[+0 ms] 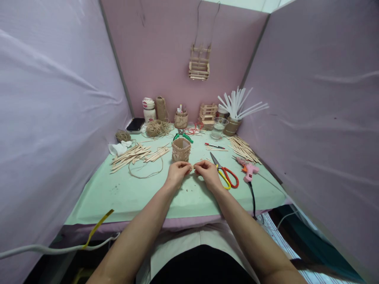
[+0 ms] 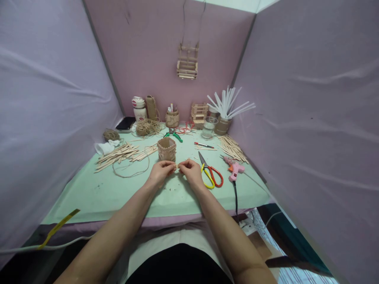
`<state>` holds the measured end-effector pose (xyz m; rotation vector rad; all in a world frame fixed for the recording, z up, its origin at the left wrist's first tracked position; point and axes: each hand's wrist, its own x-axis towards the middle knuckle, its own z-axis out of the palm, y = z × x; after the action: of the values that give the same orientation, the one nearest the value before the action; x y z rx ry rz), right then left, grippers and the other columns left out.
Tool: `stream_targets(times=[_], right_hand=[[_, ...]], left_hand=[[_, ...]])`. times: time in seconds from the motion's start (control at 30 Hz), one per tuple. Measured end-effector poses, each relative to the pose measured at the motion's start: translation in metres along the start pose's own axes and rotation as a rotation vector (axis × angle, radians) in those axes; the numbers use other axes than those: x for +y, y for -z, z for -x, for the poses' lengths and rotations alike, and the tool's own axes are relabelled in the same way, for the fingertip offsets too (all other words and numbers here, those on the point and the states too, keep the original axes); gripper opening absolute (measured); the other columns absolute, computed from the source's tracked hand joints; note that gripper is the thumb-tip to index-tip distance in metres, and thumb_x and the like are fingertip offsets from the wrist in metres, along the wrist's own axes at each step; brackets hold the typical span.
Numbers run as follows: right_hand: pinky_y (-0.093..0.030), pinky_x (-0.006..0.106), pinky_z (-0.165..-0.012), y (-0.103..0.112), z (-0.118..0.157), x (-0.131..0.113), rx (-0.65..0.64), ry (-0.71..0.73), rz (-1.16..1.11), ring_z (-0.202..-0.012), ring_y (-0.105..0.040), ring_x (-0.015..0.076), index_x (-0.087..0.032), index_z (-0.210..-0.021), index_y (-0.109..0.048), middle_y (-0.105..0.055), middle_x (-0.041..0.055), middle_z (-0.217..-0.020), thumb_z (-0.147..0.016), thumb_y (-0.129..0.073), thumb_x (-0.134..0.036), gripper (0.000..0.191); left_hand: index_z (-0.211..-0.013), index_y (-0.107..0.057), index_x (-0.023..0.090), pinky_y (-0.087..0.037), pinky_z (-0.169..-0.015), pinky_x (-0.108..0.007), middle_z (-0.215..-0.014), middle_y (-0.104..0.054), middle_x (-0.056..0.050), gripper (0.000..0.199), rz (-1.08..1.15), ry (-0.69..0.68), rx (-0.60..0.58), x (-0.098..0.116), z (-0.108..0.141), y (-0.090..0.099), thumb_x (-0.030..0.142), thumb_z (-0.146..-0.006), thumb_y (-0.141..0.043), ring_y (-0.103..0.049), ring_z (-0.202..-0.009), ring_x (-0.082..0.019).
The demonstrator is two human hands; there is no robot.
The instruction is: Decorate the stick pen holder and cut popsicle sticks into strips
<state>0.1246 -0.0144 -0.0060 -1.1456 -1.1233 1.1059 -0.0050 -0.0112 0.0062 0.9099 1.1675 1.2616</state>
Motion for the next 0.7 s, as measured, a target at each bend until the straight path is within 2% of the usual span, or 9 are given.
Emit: stream_targets(times=[0.37,0.6,0.7], right_hand=[[-0.042,0.025,-0.055,0.0011,0.0016,-0.0024,-0.007,-0.014,-0.009,-0.054,-0.054,0.0116,-0.018,-0.066,-0.065,-0.061,-0.0023,-0.057,-0.063,-0.068,-0.023,0.007],[-0.045,0.027,-0.059,0.0,0.0027,-0.0067,-0.024,-0.025,-0.032,-0.06,-0.058,0.0134,-0.018,-0.07,-0.065,-0.062,-0.0003,-0.064,-0.068,-0.066,-0.033,0.015],[-0.044,0.025,-0.057,0.0003,0.0017,-0.0058,-0.018,-0.013,0.003,-0.059,-0.056,0.0114,-0.016,-0.071,-0.065,-0.06,-0.0016,-0.064,-0.072,-0.066,-0.032,0.016]], left_hand=[[-0.066,-0.068,0.011,-0.043,-0.054,-0.022,-0.058,-0.063,-0.004,0.021,-0.006,-0.002,-0.009,-0.0008,-0.0001,0.0005,0.024,-0.052,-0.076,-0.055,-0.056,-0.01],[-0.07,-0.069,0.011,-0.042,-0.054,-0.022,-0.061,-0.064,-0.005,0.025,-0.018,-0.011,-0.011,-0.0006,-0.0007,0.0023,0.027,-0.052,-0.077,-0.055,-0.056,-0.011],[-0.071,-0.069,0.011,-0.042,-0.054,-0.022,-0.061,-0.065,-0.005,0.025,-0.023,-0.02,-0.029,-0.0002,0.0,0.0026,0.028,-0.054,-0.077,-0.055,-0.056,-0.01]])
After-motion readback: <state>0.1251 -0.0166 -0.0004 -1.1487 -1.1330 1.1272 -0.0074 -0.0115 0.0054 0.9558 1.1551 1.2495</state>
